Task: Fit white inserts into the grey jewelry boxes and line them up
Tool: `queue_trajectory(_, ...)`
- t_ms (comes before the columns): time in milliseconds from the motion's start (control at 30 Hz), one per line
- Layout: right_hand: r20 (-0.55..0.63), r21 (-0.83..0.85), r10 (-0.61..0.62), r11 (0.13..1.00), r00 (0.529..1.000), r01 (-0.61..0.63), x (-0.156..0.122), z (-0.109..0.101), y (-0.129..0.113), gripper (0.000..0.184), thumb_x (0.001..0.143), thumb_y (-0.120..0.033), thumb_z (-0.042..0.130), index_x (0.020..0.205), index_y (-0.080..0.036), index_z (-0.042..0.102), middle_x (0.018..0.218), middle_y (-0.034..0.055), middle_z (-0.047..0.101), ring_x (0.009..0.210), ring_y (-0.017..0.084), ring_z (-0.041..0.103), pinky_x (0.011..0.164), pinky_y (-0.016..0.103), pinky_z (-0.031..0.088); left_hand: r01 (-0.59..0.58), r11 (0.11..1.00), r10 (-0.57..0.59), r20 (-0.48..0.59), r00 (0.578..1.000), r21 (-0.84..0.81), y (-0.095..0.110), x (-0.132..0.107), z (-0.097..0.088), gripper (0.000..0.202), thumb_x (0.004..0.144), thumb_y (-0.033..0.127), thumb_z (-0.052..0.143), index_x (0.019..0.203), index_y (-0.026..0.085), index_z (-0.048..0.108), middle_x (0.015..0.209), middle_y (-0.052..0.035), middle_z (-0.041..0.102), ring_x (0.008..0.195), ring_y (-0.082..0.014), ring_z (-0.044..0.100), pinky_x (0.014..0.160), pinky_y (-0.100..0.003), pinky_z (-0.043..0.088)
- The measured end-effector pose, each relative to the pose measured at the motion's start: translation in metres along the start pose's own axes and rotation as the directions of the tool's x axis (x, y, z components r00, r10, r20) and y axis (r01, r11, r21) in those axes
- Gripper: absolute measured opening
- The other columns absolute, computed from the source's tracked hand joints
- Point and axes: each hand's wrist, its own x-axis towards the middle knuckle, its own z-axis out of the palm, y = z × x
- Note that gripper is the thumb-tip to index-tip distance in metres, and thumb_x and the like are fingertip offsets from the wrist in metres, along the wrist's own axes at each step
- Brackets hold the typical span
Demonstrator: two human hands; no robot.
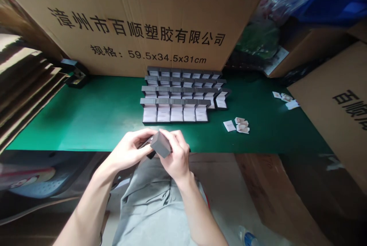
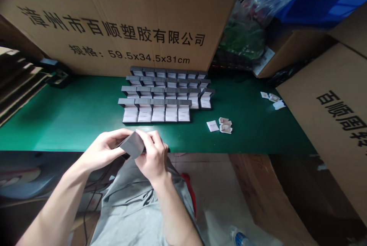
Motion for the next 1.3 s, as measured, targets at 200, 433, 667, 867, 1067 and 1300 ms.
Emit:
queue_trajectory(200,-0.032,-0.001,-0.034,0.999,0.999,0.034,-0.0009,0.0031,0.0008,0.031,0.099,-0.028,0.061,0.126,-0.017,0.070,0.098,0.0111,0.077,0.085,0.023,0.076,0.075,0.032,0.063,0.022,1.000,-0.022,0.027,0.999,0.019,-0.0021,-0.0002,0.0012,0.033,0.085,0.041,0.074,0.106,0.017,0.080,0.104,-0.0105,0.082,0.084,-0.0253,0.075,0.072,-0.029,0.063)
queue_trajectory(433,-0.089,0.018,-0.014,1.000,0.996,0.016,0.0002,0.0019,-0.0017,0.029,0.101,-0.031,0.062,0.125,-0.017,0.071,0.097,0.0111,0.079,0.085,0.022,0.077,0.077,0.032,0.064,-0.001,0.993,-0.002,0.024,1.000,0.122,-0.0035,0.0001,0.0001,0.039,0.086,0.043,0.070,0.113,0.017,0.082,0.111,-0.0114,0.083,0.095,-0.0293,0.078,0.084,-0.033,0.064)
queue_trajectory(667,-0.127,0.033,-0.004,0.999,0.992,0.008,-0.0008,0.0029,-0.0032,0.030,0.099,-0.027,0.062,0.124,-0.015,0.072,0.098,0.0121,0.079,0.087,0.024,0.078,0.078,0.033,0.065,0.036,0.993,-0.037,0.014,0.999,0.117,-0.0059,-0.0013,0.0009,0.045,0.086,0.046,0.070,0.119,0.017,0.083,0.115,-0.0115,0.084,0.104,-0.0323,0.078,0.093,-0.036,0.063)
queue_trajectory(867,-0.108,0.010,0.020,1.000,0.994,-0.019,-0.0013,0.0029,-0.0040,0.029,0.098,-0.026,0.061,0.123,-0.016,0.073,0.097,0.0126,0.079,0.086,0.024,0.078,0.076,0.034,0.065,0.037,0.994,-0.038,0.015,0.999,0.107,-0.0037,-0.0012,0.0012,0.046,0.086,0.048,0.072,0.119,0.019,0.084,0.114,-0.0115,0.084,0.103,-0.0346,0.079,0.090,-0.038,0.064)
queue_trajectory(1067,-0.152,0.050,0.009,0.999,0.988,-0.001,-0.0024,0.0051,-0.0022,0.031,0.092,-0.018,0.064,0.121,-0.015,0.074,0.096,0.0118,0.079,0.085,0.025,0.078,0.074,0.034,0.065,0.022,0.996,-0.027,0.060,0.998,0.091,-0.0046,-0.0013,0.0007,0.048,0.090,0.049,0.070,0.125,0.019,0.082,0.120,-0.0118,0.083,0.109,-0.0349,0.078,0.095,-0.038,0.063)
queue_trajectory(1300,-0.189,0.063,0.040,0.998,0.981,-0.029,-0.0045,0.0076,-0.0029,0.035,0.089,-0.014,0.060,0.121,-0.017,0.073,0.097,0.0111,0.079,0.087,0.024,0.077,0.077,0.034,0.065,0.017,0.997,-0.021,0.043,0.999,0.080,-0.0067,-0.0005,0.0041,0.047,0.090,0.050,0.073,0.125,0.019,0.082,0.121,-0.0117,0.083,0.111,-0.0349,0.078,0.095,-0.038,0.064)
